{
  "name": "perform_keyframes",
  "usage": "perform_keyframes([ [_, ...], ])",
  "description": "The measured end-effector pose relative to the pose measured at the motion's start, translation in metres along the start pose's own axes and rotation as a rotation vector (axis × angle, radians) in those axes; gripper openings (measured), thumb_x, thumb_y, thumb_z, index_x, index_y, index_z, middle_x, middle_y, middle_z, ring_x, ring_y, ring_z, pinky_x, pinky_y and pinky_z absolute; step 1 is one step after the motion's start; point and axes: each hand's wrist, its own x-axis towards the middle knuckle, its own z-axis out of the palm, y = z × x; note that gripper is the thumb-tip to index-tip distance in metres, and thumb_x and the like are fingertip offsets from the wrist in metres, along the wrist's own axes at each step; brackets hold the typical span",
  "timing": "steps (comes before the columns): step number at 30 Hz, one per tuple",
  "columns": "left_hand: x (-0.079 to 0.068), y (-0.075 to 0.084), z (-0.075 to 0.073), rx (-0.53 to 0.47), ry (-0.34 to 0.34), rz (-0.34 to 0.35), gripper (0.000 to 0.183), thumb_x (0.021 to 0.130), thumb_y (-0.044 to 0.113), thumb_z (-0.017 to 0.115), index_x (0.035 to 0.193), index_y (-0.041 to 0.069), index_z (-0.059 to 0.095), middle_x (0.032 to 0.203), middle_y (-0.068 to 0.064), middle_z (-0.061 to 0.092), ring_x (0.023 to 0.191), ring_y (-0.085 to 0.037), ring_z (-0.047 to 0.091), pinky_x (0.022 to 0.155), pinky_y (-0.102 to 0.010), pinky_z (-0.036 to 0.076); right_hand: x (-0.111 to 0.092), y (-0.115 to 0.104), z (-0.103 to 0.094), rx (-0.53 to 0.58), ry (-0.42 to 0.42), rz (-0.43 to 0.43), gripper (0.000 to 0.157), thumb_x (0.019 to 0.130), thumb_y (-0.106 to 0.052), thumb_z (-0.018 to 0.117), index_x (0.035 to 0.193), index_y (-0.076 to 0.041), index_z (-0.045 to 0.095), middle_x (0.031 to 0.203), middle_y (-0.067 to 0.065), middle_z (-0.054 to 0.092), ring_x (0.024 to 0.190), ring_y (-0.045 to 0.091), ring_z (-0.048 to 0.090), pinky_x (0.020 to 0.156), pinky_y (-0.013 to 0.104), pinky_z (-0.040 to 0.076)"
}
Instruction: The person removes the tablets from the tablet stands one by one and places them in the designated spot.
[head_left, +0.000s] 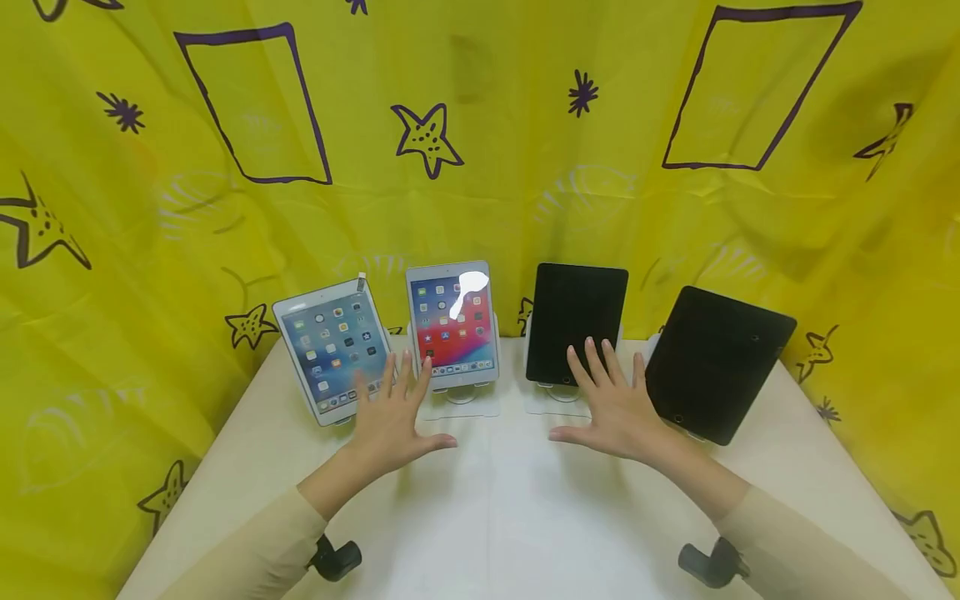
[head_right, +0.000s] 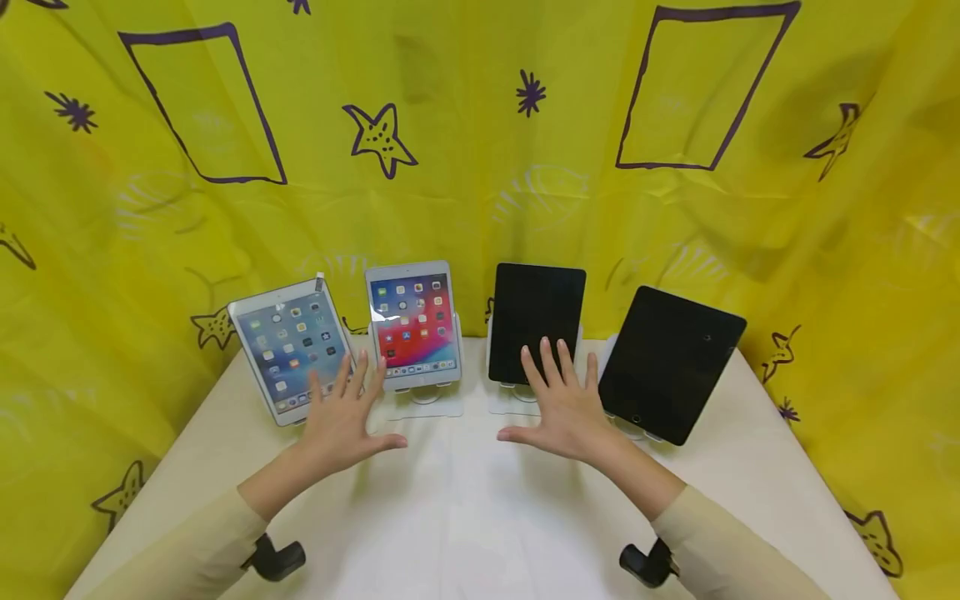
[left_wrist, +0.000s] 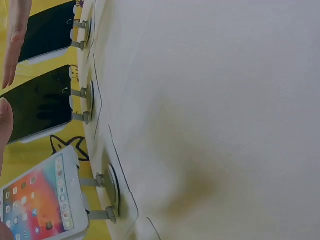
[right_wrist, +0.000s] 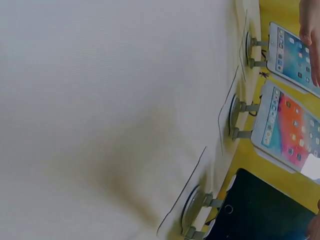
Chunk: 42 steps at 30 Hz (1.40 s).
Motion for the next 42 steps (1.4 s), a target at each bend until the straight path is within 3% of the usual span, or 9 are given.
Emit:
perform_keyframes([
  [10, -0.005, -0.006, 0.001, -0.008, 0.030, -0.009, 0.111, 0.068, 0.075, 0.060, 0.152, 0.015, 0.019, 0.156, -0.018, 0.016, 0.142, -0.043, 0.008, 0.102, -0.075, -0.002, 0.008, -0.015, 0.002, -0.001, 0.028, -0.040, 0.112, 0.070, -0.074, 0.060, 0.151, -0.008, 0.019, 0.157, 0.020, 0.008, 0.143, 0.043, 0.001, 0.105, 0.066, -0.016],
  [15, -0.005, -0.010, -0.001, 0.018, 0.038, -0.011, 0.109, 0.069, 0.077, 0.058, 0.151, 0.016, 0.020, 0.155, -0.018, 0.017, 0.142, -0.043, 0.009, 0.102, -0.075, 0.000, 0.011, -0.024, 0.003, -0.048, 0.028, -0.050, 0.113, 0.069, -0.082, 0.052, 0.151, -0.011, 0.019, 0.157, 0.019, 0.009, 0.143, 0.042, 0.003, 0.106, 0.070, -0.007],
  [21, -0.005, -0.016, -0.004, 0.076, 0.077, -0.002, 0.108, 0.068, 0.079, 0.055, 0.150, 0.015, 0.025, 0.155, -0.019, 0.018, 0.142, -0.043, 0.013, 0.103, -0.074, -0.003, 0.016, -0.034, 0.004, -0.069, 0.067, -0.080, 0.111, 0.070, -0.077, 0.057, 0.151, -0.011, 0.018, 0.157, 0.018, 0.010, 0.143, 0.041, 0.006, 0.107, 0.070, -0.001],
  [27, -0.008, -0.019, -0.005, 0.049, 0.061, -0.033, 0.108, 0.068, 0.077, 0.057, 0.150, 0.015, 0.024, 0.155, -0.020, 0.017, 0.142, -0.043, 0.011, 0.104, -0.073, -0.004, 0.020, -0.043, 0.005, -0.039, 0.082, -0.095, 0.110, 0.069, -0.074, 0.061, 0.151, -0.012, 0.020, 0.157, 0.019, 0.012, 0.143, 0.041, 0.007, 0.107, 0.070, -0.002],
  [35, -0.014, -0.025, -0.005, -0.036, 0.026, -0.083, 0.110, 0.068, 0.074, 0.060, 0.151, 0.015, 0.020, 0.156, -0.020, 0.013, 0.143, -0.043, 0.003, 0.104, -0.072, -0.006, 0.026, -0.052, 0.005, -0.049, 0.058, -0.092, 0.109, 0.070, -0.077, 0.056, 0.151, -0.014, 0.020, 0.157, 0.017, 0.011, 0.144, 0.040, 0.005, 0.107, 0.069, -0.001],
  [42, -0.022, -0.033, -0.006, -0.012, 0.032, -0.095, 0.112, 0.069, 0.076, 0.058, 0.151, 0.011, 0.019, 0.156, -0.021, 0.010, 0.142, -0.045, 0.003, 0.104, -0.072, -0.003, 0.030, -0.061, 0.005, -0.006, 0.036, -0.078, 0.109, 0.072, -0.076, 0.056, 0.152, -0.013, 0.017, 0.158, 0.015, 0.002, 0.144, 0.038, -0.002, 0.107, 0.069, -0.004],
])
